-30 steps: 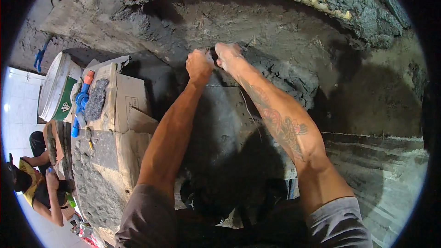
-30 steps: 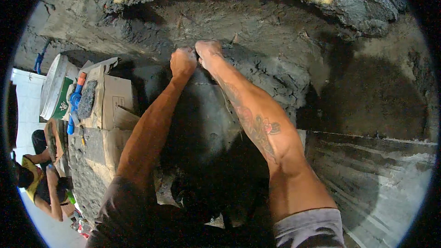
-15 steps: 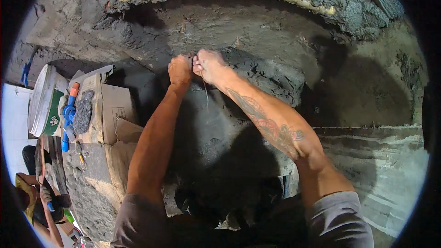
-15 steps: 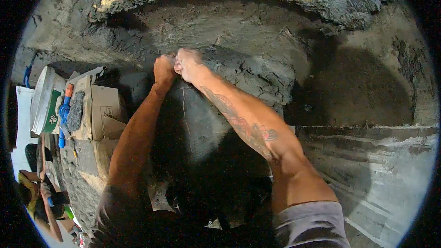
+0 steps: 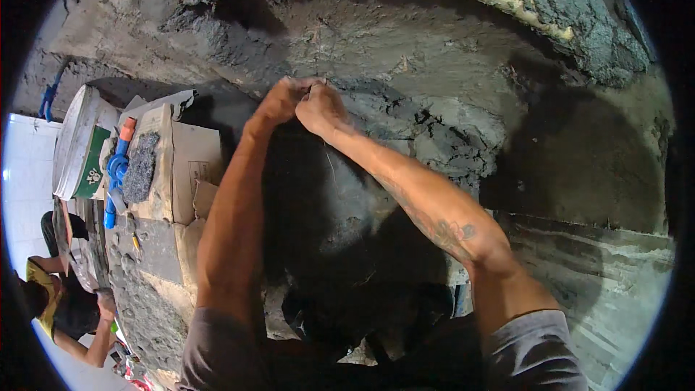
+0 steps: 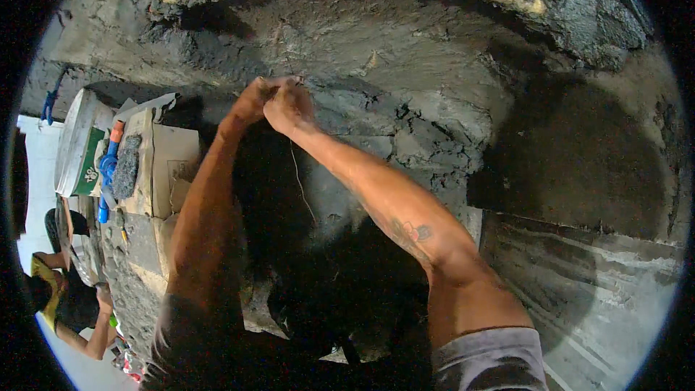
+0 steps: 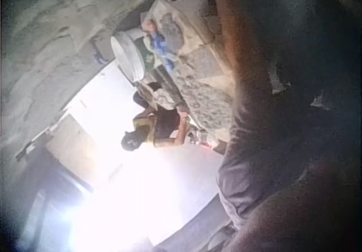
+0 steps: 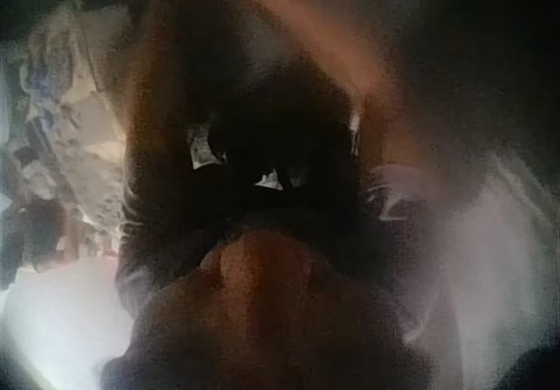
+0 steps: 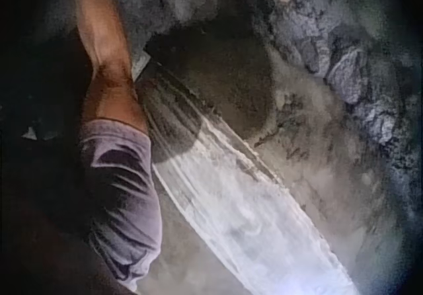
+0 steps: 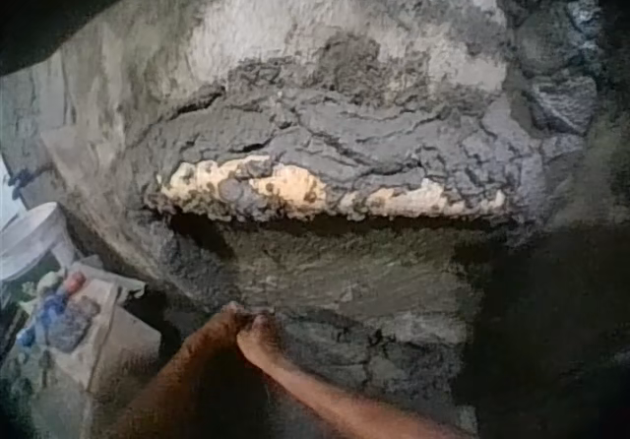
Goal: The person threads a wire through a channel in a concrete wall, pulling it through using their hands.
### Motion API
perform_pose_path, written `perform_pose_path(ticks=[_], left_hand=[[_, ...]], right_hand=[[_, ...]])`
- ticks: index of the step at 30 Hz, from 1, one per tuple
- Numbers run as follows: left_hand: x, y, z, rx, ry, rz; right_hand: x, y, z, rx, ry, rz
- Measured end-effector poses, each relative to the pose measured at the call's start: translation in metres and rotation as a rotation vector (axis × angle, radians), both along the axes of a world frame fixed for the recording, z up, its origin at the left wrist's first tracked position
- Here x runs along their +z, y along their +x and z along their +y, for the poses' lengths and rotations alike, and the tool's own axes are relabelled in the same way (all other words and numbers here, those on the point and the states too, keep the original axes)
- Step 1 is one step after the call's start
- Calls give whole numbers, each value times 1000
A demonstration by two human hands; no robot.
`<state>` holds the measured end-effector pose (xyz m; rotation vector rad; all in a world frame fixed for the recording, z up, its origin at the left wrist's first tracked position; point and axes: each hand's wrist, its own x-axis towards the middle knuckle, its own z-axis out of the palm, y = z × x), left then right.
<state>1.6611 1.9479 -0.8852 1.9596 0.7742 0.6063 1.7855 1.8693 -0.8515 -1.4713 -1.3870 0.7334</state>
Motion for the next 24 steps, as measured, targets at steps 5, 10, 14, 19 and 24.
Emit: perform_pose_path(ticks=[5, 10, 14, 19, 24], left_hand=[[40, 24, 14, 97, -249, 168], [37, 21, 26, 112, -174, 536], [25, 48, 18, -10, 241, 626], [21, 74, -36, 738, 142, 700], [16, 84, -38, 769, 189, 733]], right_hand=[[-12, 0, 3, 10, -242, 73], [-42, -27, 0, 74, 130, -146], [-95, -14, -2, 144, 56, -310], [-72, 15, -18, 322, -165, -683], [-77, 39, -17, 282, -312, -635]])
